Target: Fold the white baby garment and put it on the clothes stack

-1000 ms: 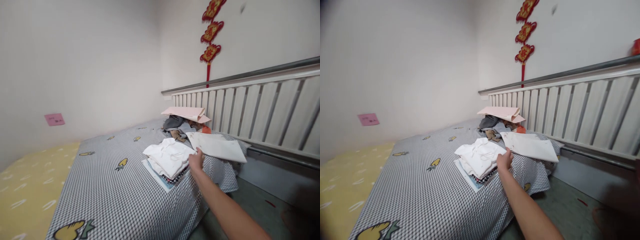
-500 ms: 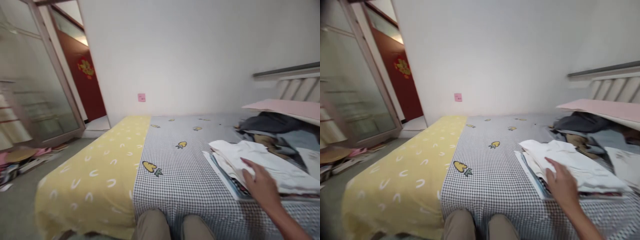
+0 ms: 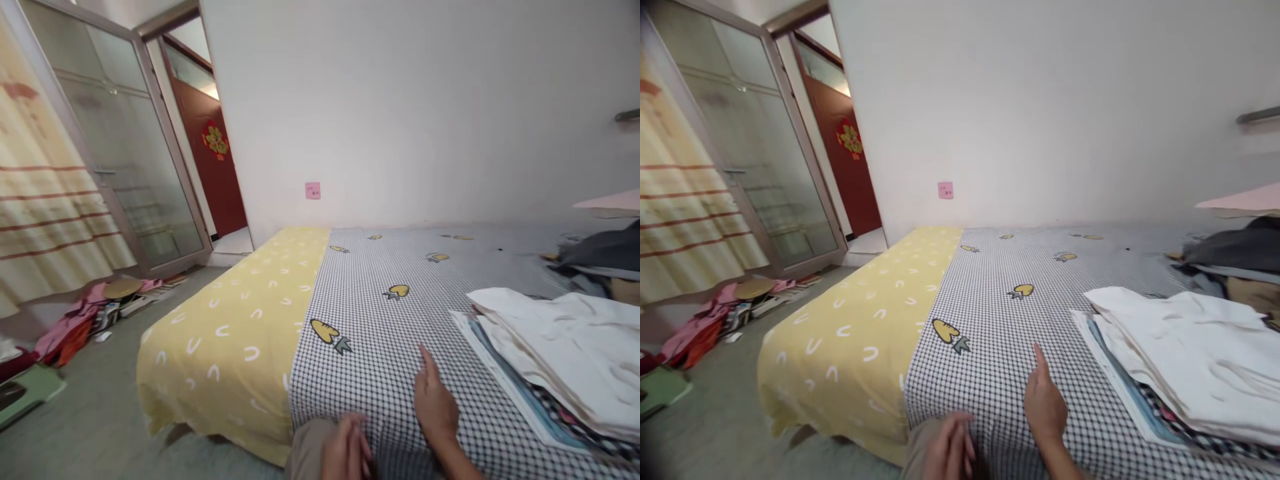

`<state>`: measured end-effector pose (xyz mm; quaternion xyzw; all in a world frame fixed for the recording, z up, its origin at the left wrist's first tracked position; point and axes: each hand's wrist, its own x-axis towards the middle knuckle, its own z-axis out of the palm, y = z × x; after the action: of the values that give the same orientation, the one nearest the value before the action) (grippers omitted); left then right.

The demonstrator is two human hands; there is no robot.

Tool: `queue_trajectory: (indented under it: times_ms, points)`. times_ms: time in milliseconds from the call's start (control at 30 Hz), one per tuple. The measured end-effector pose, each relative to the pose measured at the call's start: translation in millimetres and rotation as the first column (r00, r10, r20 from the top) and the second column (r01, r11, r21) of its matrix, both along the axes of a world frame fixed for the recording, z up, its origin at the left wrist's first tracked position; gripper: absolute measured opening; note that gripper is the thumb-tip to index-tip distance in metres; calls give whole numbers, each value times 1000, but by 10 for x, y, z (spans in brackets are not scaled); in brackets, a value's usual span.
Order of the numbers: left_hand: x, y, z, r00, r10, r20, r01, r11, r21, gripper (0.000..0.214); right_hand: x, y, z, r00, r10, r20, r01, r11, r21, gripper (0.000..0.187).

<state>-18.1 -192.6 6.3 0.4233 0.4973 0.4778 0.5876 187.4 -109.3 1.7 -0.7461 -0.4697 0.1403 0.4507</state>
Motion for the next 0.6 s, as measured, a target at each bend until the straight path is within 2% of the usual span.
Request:
queue_trajectory:
  times_ms: [67,133,200,233,300,433,533,600]
  points:
    - [16,389,301,976,213,-49,-199,958,207,33,-7,21,16,1000,-11,-12,11,1000,-9,68]
    - [62,766,547,927,368,-70,-329,890,316,39,-25,41,31,999,-15,-46,15,1000,4,68]
    - [107,1069,635,881,449,-148,-375,855,359,45,-38,59,25,997,-13,-75,16,999,33,69]
    - [121,1182,609,853,476,-213,-380,847,371,48,-37,68,13,998,-11,-69,14,999,43,70]
    - [132,1334,444,785,501,-365,-352,845,402,50,-22,88,-24,1000,-2,-15,3,999,46,71]
    - [111,1441,44,598,461,-656,-174,873,455,56,25,127,-123,997,-31,72,29,999,29,68]
    - [92,1474,-65,471,431,-770,-105,894,435,61,38,153,-189,994,-58,89,51,996,78,64]
    - [86,1489,-75,469,445,-763,-102,885,454,61,29,173,-214,991,-61,116,49,993,107,63]
